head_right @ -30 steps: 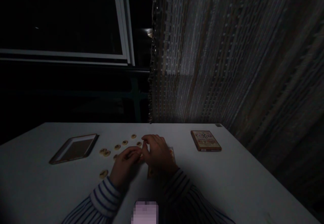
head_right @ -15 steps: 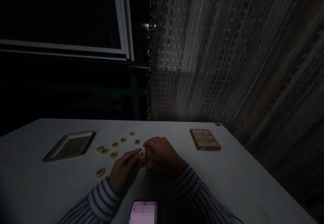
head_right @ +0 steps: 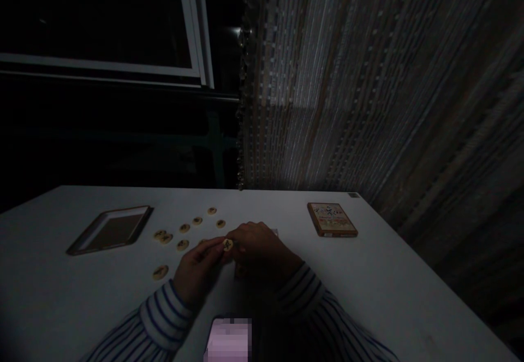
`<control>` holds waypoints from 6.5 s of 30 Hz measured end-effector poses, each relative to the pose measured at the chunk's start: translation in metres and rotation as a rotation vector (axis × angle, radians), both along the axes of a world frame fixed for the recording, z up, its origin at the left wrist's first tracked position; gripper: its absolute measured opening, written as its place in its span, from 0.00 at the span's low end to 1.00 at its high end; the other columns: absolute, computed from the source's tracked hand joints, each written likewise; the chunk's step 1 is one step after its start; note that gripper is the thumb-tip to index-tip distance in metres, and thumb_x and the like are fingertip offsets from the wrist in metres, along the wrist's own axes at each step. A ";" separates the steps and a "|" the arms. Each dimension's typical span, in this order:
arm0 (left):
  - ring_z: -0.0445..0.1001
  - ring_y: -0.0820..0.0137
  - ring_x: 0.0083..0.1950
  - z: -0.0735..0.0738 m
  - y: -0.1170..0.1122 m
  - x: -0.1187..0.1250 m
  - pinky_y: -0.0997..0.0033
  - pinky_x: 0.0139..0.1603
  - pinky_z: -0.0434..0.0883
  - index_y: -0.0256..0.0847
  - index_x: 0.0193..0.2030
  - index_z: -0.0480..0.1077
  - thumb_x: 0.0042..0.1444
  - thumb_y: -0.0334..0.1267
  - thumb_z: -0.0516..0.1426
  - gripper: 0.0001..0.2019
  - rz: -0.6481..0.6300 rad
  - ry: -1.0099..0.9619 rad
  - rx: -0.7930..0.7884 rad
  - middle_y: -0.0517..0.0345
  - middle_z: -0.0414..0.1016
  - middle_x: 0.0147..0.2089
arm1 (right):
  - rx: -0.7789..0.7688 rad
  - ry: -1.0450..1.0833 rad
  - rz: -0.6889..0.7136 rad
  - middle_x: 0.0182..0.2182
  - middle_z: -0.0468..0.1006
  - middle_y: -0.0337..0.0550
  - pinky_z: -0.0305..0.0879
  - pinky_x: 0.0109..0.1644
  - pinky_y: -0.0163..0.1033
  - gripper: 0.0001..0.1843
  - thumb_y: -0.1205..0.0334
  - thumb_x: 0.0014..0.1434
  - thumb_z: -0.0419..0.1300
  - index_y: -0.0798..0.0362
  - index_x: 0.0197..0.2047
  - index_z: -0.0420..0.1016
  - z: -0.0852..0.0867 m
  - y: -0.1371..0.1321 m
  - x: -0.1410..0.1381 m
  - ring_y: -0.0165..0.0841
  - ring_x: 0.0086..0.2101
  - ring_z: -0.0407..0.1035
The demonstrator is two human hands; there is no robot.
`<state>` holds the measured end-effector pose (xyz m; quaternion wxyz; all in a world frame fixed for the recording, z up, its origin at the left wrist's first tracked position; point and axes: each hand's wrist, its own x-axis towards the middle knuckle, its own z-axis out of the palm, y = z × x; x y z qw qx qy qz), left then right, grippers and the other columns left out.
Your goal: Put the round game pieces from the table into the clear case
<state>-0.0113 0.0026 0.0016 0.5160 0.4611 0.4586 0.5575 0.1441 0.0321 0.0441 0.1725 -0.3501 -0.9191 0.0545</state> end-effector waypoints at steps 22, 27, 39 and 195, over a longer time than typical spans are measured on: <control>0.75 0.67 0.36 -0.003 0.001 0.000 0.73 0.38 0.71 0.38 0.32 0.75 0.41 0.41 0.60 0.12 0.011 0.025 0.020 0.55 0.78 0.33 | 0.034 -0.058 -0.029 0.35 0.74 0.41 0.55 0.39 0.37 0.10 0.58 0.55 0.52 0.50 0.40 0.69 -0.001 -0.003 -0.002 0.32 0.37 0.66; 0.75 0.67 0.34 -0.002 0.000 -0.001 0.72 0.36 0.72 0.38 0.33 0.75 0.42 0.40 0.59 0.11 0.018 0.084 0.034 0.55 0.78 0.32 | 0.045 -0.061 -0.022 0.35 0.74 0.42 0.54 0.40 0.37 0.11 0.58 0.56 0.51 0.51 0.41 0.69 0.001 -0.004 -0.001 0.32 0.37 0.66; 0.74 0.67 0.38 -0.014 0.003 -0.002 0.68 0.43 0.70 0.37 0.35 0.73 0.47 0.42 0.55 0.13 0.062 0.290 0.081 0.54 0.78 0.35 | 0.012 -0.163 -0.075 0.36 0.73 0.44 0.53 0.42 0.37 0.13 0.59 0.56 0.51 0.54 0.43 0.68 0.008 -0.001 0.004 0.33 0.40 0.65; 0.65 0.74 0.27 -0.019 -0.011 -0.003 0.74 0.28 0.63 0.39 0.26 0.63 0.52 0.37 0.50 0.07 -0.126 0.893 0.422 0.60 0.66 0.25 | -0.113 -0.299 -0.189 0.34 0.76 0.44 0.54 0.37 0.33 0.17 0.60 0.59 0.43 0.53 0.37 0.72 0.023 -0.001 0.035 0.32 0.36 0.68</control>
